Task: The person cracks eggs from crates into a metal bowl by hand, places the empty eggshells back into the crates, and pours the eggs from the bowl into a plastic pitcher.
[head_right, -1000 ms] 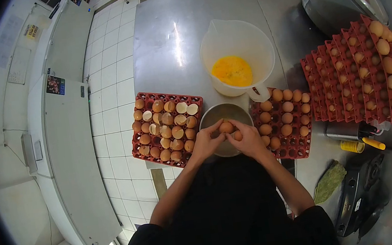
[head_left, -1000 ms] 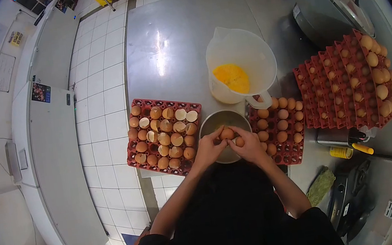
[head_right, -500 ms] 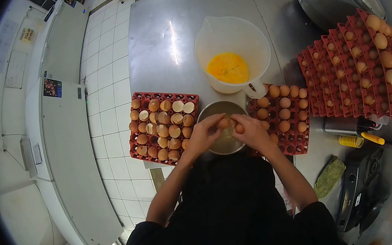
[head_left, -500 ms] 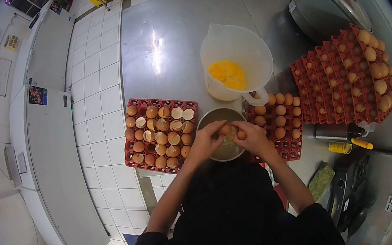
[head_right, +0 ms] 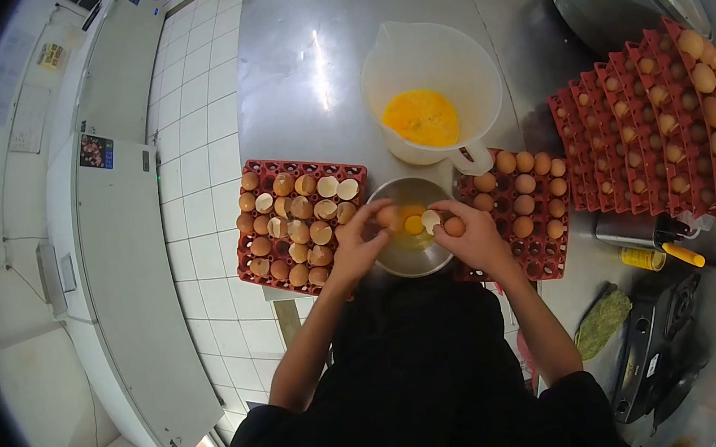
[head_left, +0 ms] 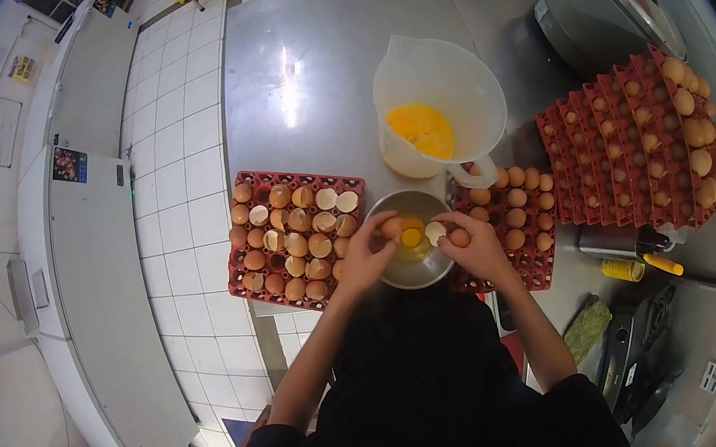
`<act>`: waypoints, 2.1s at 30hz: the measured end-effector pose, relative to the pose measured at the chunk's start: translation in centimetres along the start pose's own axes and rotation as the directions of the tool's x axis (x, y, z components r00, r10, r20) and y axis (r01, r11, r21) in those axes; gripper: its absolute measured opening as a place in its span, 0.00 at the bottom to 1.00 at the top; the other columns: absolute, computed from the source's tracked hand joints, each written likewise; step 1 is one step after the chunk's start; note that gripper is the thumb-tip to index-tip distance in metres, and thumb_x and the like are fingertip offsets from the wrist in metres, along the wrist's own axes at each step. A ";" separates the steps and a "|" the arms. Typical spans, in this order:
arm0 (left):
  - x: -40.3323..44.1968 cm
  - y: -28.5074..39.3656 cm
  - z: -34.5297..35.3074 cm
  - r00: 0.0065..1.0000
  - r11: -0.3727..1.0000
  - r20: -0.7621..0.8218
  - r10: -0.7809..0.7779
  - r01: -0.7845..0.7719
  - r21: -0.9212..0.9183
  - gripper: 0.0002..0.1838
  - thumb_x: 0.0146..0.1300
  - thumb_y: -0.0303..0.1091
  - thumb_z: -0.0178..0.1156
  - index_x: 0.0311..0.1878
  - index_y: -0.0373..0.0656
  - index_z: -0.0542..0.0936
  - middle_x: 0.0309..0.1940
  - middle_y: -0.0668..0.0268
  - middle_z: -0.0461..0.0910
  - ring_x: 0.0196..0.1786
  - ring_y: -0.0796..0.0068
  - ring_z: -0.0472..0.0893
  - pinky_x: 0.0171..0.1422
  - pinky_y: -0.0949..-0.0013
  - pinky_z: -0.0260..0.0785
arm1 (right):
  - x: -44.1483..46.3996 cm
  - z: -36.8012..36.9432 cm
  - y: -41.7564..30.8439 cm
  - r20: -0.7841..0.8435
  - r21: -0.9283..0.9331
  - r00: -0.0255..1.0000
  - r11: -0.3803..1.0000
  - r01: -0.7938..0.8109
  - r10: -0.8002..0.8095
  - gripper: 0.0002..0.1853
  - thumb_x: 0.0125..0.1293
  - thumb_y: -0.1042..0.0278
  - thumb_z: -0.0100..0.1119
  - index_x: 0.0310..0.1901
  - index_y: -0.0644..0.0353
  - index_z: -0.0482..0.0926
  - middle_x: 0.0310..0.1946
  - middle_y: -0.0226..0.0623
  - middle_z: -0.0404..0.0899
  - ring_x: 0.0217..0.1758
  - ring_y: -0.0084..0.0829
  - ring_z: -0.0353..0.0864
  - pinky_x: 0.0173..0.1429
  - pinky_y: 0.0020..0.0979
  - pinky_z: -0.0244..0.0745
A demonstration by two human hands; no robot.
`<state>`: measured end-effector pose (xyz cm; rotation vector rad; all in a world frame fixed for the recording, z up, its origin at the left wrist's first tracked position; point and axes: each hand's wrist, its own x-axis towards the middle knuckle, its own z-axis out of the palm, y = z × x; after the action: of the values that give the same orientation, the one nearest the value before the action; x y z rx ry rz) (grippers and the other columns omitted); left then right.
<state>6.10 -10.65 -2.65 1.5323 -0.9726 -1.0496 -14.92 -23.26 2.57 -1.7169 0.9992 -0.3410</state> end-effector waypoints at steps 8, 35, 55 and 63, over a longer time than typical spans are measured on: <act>-2.6 -1.1 3.3 0.808 0.401 0.381 -0.449 0.564 -0.722 0.16 0.76 0.43 0.69 0.60 0.52 0.78 0.41 0.81 0.77 0.38 0.89 0.73 0.44 0.75 0.65 | -0.7 3.3 -1.9 0.188 -0.171 0.961 0.957 0.234 -0.202 0.25 0.65 0.68 0.75 0.64 0.59 0.85 0.56 0.45 0.82 0.60 0.42 0.85 0.66 0.37 0.79; -13.7 -5.0 -14.8 0.836 0.674 -0.548 0.039 0.383 0.632 0.28 0.61 0.37 0.75 0.62 0.41 0.79 0.52 0.57 0.82 0.44 0.52 0.87 0.50 0.55 0.82 | -0.5 3.0 -2.0 0.277 -0.092 0.957 0.989 0.120 -0.090 0.24 0.66 0.68 0.76 0.63 0.59 0.83 0.48 0.39 0.82 0.53 0.37 0.84 0.62 0.34 0.78; -0.5 -0.5 0.1 0.929 0.298 0.261 -0.263 0.335 -0.894 0.30 0.72 0.46 0.53 0.75 0.51 0.69 0.70 0.61 0.76 0.62 0.59 0.82 0.64 0.52 0.76 | -0.2 3.2 -2.5 0.020 0.153 0.994 0.983 0.103 -0.108 0.29 0.68 0.72 0.73 0.69 0.63 0.74 0.61 0.48 0.79 0.67 0.40 0.80 0.72 0.37 0.74; 1.6 -1.1 3.0 0.892 0.314 0.379 -0.246 0.444 -0.839 0.32 0.75 0.52 0.45 0.78 0.49 0.68 0.70 0.62 0.76 0.63 0.64 0.79 0.66 0.54 0.72 | 0.1 2.6 -1.4 -0.388 -0.006 0.795 0.864 0.504 -0.467 0.29 0.74 0.71 0.70 0.73 0.62 0.74 0.65 0.50 0.80 0.67 0.42 0.83 0.71 0.39 0.77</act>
<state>3.86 -12.85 -4.33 0.6561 0.0068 -1.6866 -12.51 -21.58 2.77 -1.8414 0.7691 -1.0781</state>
